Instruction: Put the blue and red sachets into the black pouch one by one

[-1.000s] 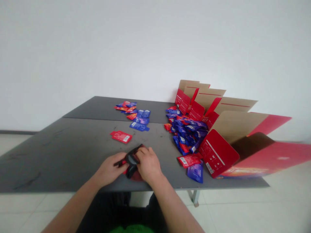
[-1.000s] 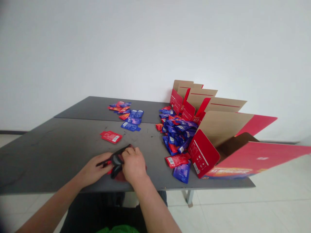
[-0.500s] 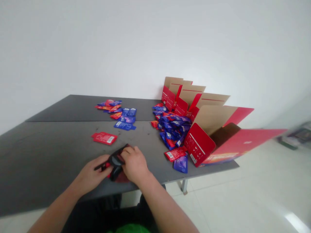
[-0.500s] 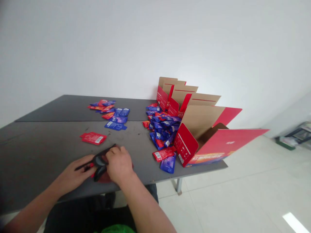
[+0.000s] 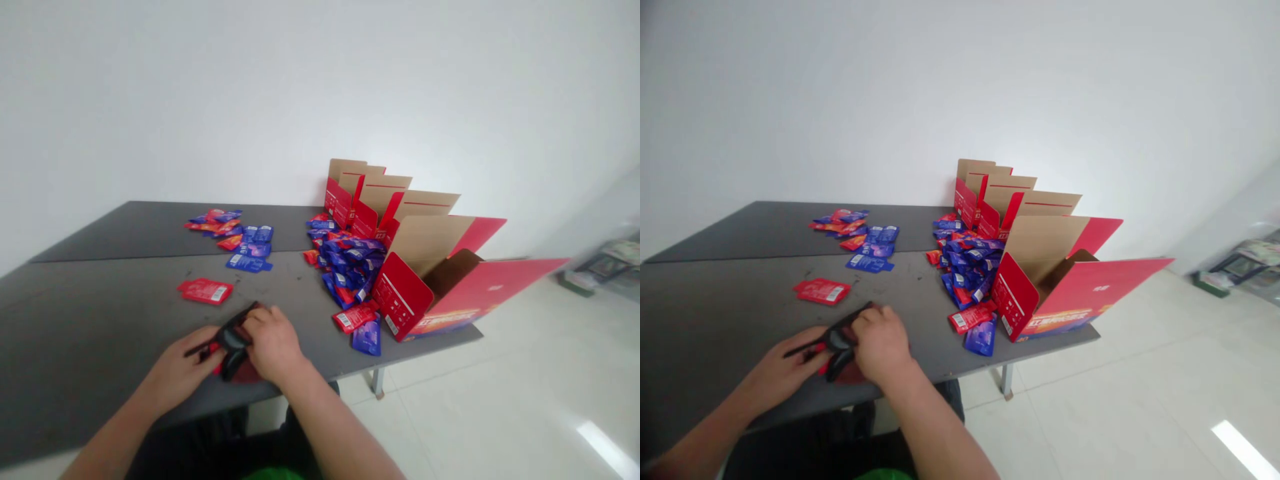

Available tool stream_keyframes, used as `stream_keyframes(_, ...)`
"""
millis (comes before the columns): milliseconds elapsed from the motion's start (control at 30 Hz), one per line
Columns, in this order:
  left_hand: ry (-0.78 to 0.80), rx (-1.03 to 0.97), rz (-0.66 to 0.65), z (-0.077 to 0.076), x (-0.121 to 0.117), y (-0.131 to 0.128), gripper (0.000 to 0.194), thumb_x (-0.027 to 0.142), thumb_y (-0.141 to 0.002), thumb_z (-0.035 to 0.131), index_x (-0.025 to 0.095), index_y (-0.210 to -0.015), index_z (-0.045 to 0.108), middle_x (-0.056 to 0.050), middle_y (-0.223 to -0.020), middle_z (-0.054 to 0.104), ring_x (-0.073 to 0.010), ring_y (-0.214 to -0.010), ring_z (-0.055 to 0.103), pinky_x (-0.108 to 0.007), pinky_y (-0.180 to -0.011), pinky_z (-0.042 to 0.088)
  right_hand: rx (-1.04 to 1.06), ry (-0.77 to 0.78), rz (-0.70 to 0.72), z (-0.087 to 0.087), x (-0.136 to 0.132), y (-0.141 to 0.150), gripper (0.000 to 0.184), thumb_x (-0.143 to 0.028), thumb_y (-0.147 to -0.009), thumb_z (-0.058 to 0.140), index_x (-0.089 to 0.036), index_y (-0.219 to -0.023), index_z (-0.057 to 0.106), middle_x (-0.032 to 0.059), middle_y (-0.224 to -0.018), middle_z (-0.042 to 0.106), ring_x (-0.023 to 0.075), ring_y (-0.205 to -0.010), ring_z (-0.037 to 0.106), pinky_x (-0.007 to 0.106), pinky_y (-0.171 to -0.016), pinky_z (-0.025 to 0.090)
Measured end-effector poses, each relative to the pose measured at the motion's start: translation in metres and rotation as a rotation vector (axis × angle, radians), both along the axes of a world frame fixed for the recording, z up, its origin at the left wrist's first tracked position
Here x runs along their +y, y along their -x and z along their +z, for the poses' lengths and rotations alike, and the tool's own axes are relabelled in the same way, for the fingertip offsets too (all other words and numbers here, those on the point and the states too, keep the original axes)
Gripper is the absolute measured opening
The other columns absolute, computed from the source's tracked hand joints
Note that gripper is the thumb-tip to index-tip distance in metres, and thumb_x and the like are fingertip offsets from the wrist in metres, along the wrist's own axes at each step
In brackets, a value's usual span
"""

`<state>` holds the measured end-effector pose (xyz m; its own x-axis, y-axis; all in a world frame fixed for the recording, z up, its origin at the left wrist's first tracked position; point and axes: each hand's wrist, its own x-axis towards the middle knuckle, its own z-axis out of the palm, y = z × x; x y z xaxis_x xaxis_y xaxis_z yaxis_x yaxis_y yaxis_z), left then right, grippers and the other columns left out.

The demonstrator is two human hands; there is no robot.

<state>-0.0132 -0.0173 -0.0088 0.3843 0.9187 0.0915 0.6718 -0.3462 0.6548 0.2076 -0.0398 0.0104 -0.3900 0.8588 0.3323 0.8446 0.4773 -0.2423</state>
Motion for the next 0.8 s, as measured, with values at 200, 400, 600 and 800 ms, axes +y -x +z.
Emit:
stream_keyframes(200,0.036,0.067,-0.052,0.017,-0.006,-0.009,0.034,0.047,-0.095,0.055,0.025,-0.114,0.072,-0.004,-0.111,0.078,-0.0266,-0.1,0.072,-0.033,-0.088,0.055,-0.023,0.092,-0.293,0.028,0.017,-0.043,0.024,-0.021,-0.104,0.049,-0.02,-0.099,0.072,0.0081,-0.109,0.07,0.0229,-0.1,0.057,0.035,-0.092,0.042)
stream_keyframes(400,0.024,0.0,-0.029,0.014,-0.006,-0.007,0.029,0.036,-0.09,0.057,0.022,-0.107,0.075,-0.005,-0.11,0.078,-0.0288,-0.104,0.071,-0.035,-0.092,0.055,0.069,-0.029,0.081,0.026,-0.018,0.006,0.013,-0.024,-0.099,0.06,-0.022,-0.108,0.069,0.0018,-0.126,0.068,0.0211,-0.106,0.055,0.033,-0.096,0.042)
stream_keyframes(600,0.001,0.014,-0.036,0.015,-0.007,-0.01,0.03,0.04,-0.093,0.058,0.022,-0.111,0.074,-0.005,-0.111,0.078,-0.0255,-0.099,0.072,-0.033,-0.088,0.054,-0.018,0.091,-0.175,0.011,0.009,-0.02,0.023,-0.023,-0.104,0.05,-0.02,-0.1,0.072,0.0071,-0.11,0.071,0.0227,-0.102,0.057,0.034,-0.093,0.042)
stream_keyframes(800,0.008,0.103,-0.037,0.021,-0.01,-0.011,0.03,0.041,-0.095,0.056,0.023,-0.114,0.072,-0.004,-0.11,0.077,-0.0247,-0.097,0.071,-0.032,-0.083,0.051,-0.037,0.11,-0.417,0.012,-0.007,-0.062,0.017,-0.021,-0.1,0.055,-0.021,-0.1,0.072,0.0083,-0.111,0.07,0.0252,-0.1,0.056,0.034,-0.088,0.043)
